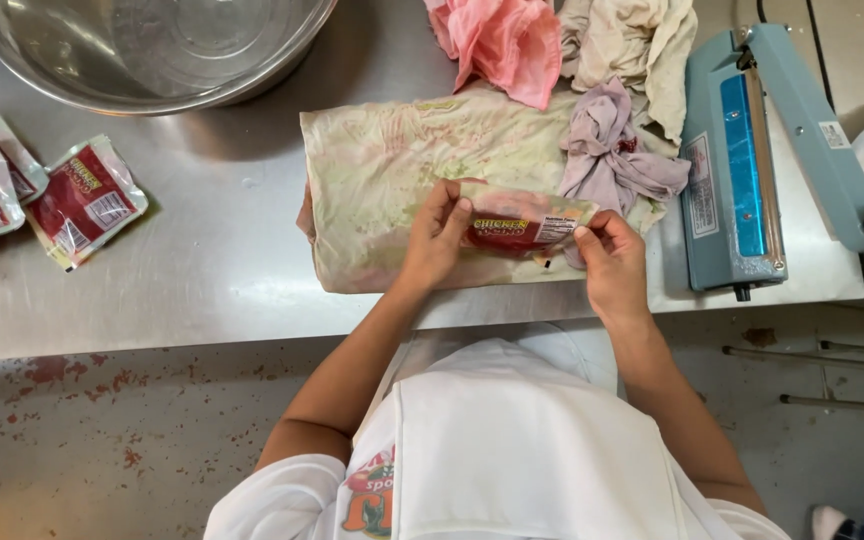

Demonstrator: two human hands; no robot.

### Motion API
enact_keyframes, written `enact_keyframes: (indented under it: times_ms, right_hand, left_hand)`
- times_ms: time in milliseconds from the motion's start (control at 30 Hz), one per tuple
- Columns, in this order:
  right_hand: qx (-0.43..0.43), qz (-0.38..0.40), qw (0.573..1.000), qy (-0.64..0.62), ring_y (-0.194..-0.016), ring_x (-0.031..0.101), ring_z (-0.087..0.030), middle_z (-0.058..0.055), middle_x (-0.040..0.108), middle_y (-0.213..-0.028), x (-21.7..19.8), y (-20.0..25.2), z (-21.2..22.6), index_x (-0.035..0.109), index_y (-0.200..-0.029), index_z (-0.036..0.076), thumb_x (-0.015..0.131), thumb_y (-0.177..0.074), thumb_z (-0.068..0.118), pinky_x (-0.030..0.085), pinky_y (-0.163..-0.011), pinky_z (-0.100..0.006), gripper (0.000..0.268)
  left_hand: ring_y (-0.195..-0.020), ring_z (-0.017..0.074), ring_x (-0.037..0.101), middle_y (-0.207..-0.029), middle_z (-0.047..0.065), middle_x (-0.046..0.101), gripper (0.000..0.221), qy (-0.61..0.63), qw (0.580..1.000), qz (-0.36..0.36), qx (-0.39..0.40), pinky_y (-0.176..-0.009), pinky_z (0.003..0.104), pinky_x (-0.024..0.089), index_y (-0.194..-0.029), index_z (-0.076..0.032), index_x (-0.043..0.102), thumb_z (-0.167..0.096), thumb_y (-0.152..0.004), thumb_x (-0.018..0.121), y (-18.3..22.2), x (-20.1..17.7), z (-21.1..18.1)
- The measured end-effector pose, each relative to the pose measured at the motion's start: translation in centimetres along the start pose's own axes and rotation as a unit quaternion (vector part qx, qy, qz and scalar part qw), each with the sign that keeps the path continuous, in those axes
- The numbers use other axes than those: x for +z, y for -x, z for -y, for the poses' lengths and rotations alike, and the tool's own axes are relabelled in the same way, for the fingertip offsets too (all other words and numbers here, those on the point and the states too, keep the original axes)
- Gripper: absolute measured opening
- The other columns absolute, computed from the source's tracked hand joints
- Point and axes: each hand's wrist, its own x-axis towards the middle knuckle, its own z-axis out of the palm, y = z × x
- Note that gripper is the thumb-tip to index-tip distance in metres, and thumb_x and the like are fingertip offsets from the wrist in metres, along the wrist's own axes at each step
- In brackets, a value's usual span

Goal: The person wipes down food packets with a cloth, seals them using a heat-sealer, and places them into a bowl.

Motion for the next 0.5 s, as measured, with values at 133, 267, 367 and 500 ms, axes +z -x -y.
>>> enact_keyframes:
  times_ms: [133,267,367,500]
  right_hand:
    - [0.039,-0.016,0.998,-0.047,-0.061,0.053,-0.003,0.004,0.051,-0.072,0.0,0.5,-0.8,0.060,-0.093,0.012,0.065,-0.098,-0.003,0.043,-0.059,-0.016,0.017]
    - [0.037,-0.030,0.999,-0.022,-0.055,0.053,-0.003,0.004,0.052,-0.065,-0.2,0.2,-2.1,0.062,-0.093,0.012,0.066,-0.099,-0.002,0.042,-0.056,-0.015,0.016]
    - [0.052,-0.022,0.998,0.012,-0.053,0.052,-0.004,0.004,0.054,-0.063,0.3,0.7,-1.9,0.063,-0.092,0.012,0.065,-0.098,-0.002,0.041,-0.054,-0.016,0.016]
    - [-0.014,0.063,0.980,0.190,-0.070,0.059,-0.015,-0.008,0.064,-0.078,-1.4,-1.8,5.5,0.067,-0.107,0.007,0.064,-0.099,-0.003,0.051,-0.067,-0.031,0.013]
  left_hand:
    - [-0.095,0.0206,0.058,-0.099,0.012,0.059,0.017,0.002,0.999,0.018,-0.030,-0.085,0.039,0.048,-0.103,-0.007,0.056,-0.020,-0.110,0.046,0.6,0.2,-1.5]
    - [-0.099,0.0296,0.067,-0.102,0.022,0.064,0.012,-0.106,0.994,-0.001,-0.020,-0.091,0.047,0.050,-0.104,-0.007,0.053,-0.018,-0.109,0.048,0.9,0.2,-4.3]
    - [-0.077,0.0266,0.063,-0.079,0.011,0.058,0.011,-0.153,0.987,-0.026,-0.041,-0.075,0.041,0.050,-0.105,-0.009,0.054,-0.019,-0.108,0.050,1.2,0.4,-3.0]
    - [-0.069,0.0238,0.061,-0.072,0.008,0.062,0.012,-0.162,0.982,-0.045,-0.087,-0.067,0.041,0.047,-0.107,-0.011,0.056,-0.021,-0.107,0.050,1.9,0.8,-2.8]
